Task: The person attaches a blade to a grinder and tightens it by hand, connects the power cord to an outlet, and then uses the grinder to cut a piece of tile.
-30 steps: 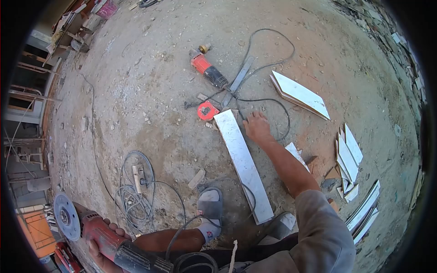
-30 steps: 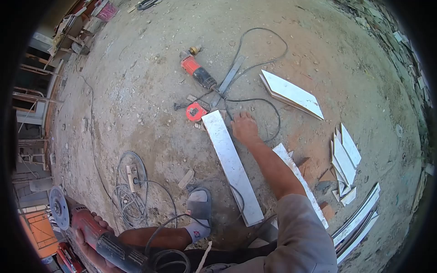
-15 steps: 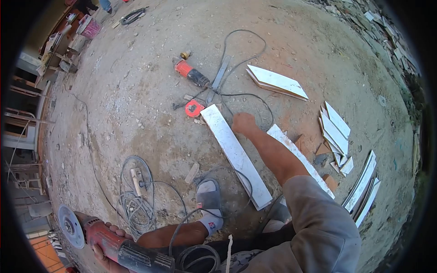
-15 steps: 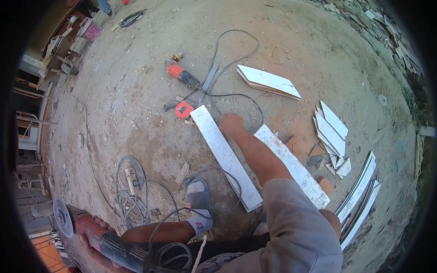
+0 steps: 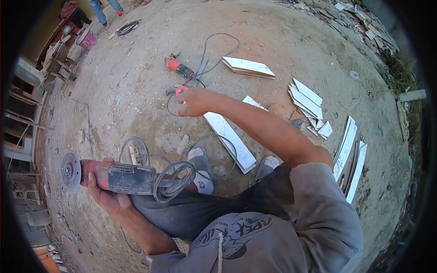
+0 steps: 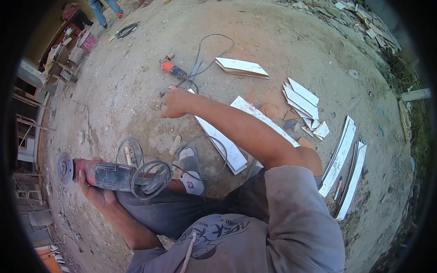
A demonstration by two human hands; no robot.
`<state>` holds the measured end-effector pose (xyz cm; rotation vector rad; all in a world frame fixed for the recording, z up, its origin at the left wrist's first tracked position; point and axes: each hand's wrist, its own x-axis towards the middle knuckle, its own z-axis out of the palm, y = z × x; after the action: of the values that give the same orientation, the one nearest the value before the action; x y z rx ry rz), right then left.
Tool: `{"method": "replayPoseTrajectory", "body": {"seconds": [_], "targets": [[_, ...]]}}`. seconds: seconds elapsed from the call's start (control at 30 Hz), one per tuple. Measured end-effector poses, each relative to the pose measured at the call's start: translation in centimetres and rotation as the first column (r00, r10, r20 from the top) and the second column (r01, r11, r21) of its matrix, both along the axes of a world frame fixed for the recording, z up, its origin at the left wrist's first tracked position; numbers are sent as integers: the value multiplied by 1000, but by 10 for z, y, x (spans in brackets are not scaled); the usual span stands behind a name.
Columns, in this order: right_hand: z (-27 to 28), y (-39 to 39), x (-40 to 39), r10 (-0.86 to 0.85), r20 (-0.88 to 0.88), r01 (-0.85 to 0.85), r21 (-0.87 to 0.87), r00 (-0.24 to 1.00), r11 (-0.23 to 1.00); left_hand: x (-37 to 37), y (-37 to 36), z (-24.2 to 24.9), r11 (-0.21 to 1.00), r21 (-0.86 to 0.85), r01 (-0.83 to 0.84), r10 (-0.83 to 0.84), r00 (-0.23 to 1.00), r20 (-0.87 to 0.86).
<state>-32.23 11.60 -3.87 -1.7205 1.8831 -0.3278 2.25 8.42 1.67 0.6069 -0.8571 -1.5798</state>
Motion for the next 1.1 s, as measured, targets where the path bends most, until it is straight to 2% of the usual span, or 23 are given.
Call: {"method": "replayPoseTrajectory", "body": {"seconds": [0.07, 0.1, 0.17, 0.27, 0.33, 0.37, 0.4, 0.43, 0.47, 0.5, 0.57, 0.63, 0.7, 0.77, 0.8, 0.87, 0.9, 0.93, 1.0, 1.03, 1.07, 1.1], "targets": [[35, 29, 1, 118, 155, -126, 39, 981, 991, -2, 7, 2, 995, -103, 11, -12, 1000, -9], [46, 42, 13, 114, 155, -120, 31, 981, 992, -6, 15, 8, 994, -112, 17, -18, 1000, -7], [62, 75, 42, 237, 403, -135, -266, 884, 955, -25, 36, 19, 991, -131, -6, 5, 1000, -3], [71, 105, 88, 254, 363, -138, -317, 896, 938, -64, 69, 34, 981, -156, 114, -110, 993, 36], [65, 113, 108, 264, 539, 18, -462, 800, 887, -87, 75, 35, 956, -149, 252, -237, 965, 111], [58, 113, 113, 258, 539, 36, -474, 802, 880, -96, 75, 35, 950, -161, 269, -252, 960, 119], [50, 111, 116, 177, 688, 250, -473, 703, 845, -109, 81, 37, 916, -180, 357, -309, 918, 248], [54, 118, 117, 119, 817, 449, -425, 565, 786, -121, 86, 37, 879, -184, 440, -352, 858, 374], [54, 131, 113, 142, 880, 533, -394, 453, 749, -133, 89, 36, 875, -185, 447, -357, 854, 378], [51, 133, 108, 142, 881, 538, -395, 451, 745, -145, 90, 33, 852, -217, 476, -353, 829, 433], [45, 130, 90, 116, 962, 704, -262, 249, 660, -152, 99, 24, 826, -242, 509, -348, 798, 492], [63, 145, 67, 255, 962, 670, -254, 99, 698, -152, 109, 13, 765, -93, 637, -599, 758, 257], [72, 149, 41, 319, 947, 709, -245, 30, 661, -143, 124, -6, 779, -18, 627, -603, 757, 251], [73, 152, 7, 358, 933, 745, -258, 28, 615, -122, 129, -30, 501, 114, 858, -856, 472, 211], [78, 157, -9, 397, 917, 770, -243, -15, 590, -113, 126, -34, 519, 123, 846, -847, 489, 211], [93, 176, -32, 489, 870, 818, -236, -63, 525, -97, 111, -35, 402, 40, 915, -798, 329, 505], [97, 183, -40, 537, 841, 844, -241, -63, 478, -93, 105, -21, 411, 41, 911, -797, 337, 501], [97, 183, -44, 529, 846, 846, -234, -65, 479, -93, 102, 6, 414, -33, 910, -702, 342, 625], [97, 201, -62, 650, 736, 894, -147, -187, 423, -99, 111, 46, 410, -129, 903, -524, 349, 777], [101, 205, -64, 722, 670, 936, -114, -174, 332, -109, 120, 54, 391, -158, 906, -466, 344, 815], [98, 210, -69, 736, 672, 970, -111, -88, 217, -113, 118, 54, 377, -149, 914, -430, 315, 846], [91, 211, -80, 773, 625, 979, -60, -113, 192, -119, 117, 47, 357, -136, 924, -393, 281, 876]]}}
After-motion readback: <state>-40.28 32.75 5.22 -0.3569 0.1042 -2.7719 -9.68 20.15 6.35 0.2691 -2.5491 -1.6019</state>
